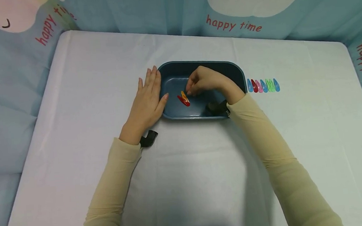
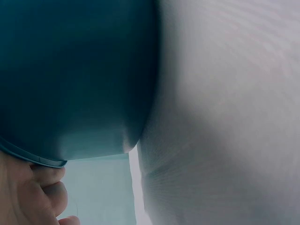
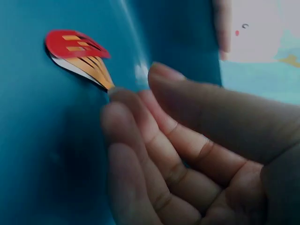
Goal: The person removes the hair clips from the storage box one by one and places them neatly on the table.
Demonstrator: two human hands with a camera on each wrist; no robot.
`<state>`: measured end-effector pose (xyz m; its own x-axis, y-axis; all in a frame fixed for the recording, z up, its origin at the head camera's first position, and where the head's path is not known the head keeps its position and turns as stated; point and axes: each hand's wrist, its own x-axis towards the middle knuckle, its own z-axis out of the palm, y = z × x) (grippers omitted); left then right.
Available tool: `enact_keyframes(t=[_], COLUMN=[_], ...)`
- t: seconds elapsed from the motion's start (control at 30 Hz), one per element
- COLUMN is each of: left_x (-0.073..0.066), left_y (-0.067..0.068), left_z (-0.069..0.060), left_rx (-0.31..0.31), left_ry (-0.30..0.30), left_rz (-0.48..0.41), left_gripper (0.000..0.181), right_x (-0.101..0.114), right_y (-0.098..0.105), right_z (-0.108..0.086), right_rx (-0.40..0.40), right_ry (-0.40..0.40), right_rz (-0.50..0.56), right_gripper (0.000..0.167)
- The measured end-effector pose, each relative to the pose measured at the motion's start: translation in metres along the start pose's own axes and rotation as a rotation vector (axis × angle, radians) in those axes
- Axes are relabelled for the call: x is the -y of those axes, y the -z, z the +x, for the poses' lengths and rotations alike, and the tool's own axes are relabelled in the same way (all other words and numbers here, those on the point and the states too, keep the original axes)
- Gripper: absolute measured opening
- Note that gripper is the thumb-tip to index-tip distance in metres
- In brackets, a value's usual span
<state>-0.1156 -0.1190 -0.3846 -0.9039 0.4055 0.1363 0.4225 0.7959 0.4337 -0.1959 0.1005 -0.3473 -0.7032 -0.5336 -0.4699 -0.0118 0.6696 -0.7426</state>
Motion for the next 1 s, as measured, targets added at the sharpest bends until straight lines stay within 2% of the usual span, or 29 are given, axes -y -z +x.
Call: enact_keyframes(t=[0.23, 0.5, 0.67, 0.83, 1.0], left_x=[0.001, 0.001, 0.001, 0.002, 0.001], left_y=[-0.001, 0.0, 0.0, -0.001, -0.001], left_z=[0.0, 0.0, -0.002, -0.002, -0.001], left_rx=[0.005, -0.013, -0.007, -0.027, -0.027], left_ry=[0.008, -0.001, 0.0, -0.018, -0.018], left_rz=[0.007, -0.008, -0.004, -0.009, -0.012], left_gripper=[0.066, 0.066, 0.066, 0.066, 0.066], right_x=[-0.005, -0.002, 0.006, 0.014, 0.01], right_y=[-0.004, -0.008, -0.016, -0.021, -0.018], right_z=[0.008, 0.012, 0.015, 0.016, 0.015], right_rx=[0.051, 0.05, 0.016, 0.003, 0.002], right_ry=[-0.03, -0.035, -0.061, -0.062, -0.049], right_rz=[-0.052, -0.134, -0.278, -0.435, -0.422], right_gripper=[0.007, 0.012, 0.02, 0.026, 0.021])
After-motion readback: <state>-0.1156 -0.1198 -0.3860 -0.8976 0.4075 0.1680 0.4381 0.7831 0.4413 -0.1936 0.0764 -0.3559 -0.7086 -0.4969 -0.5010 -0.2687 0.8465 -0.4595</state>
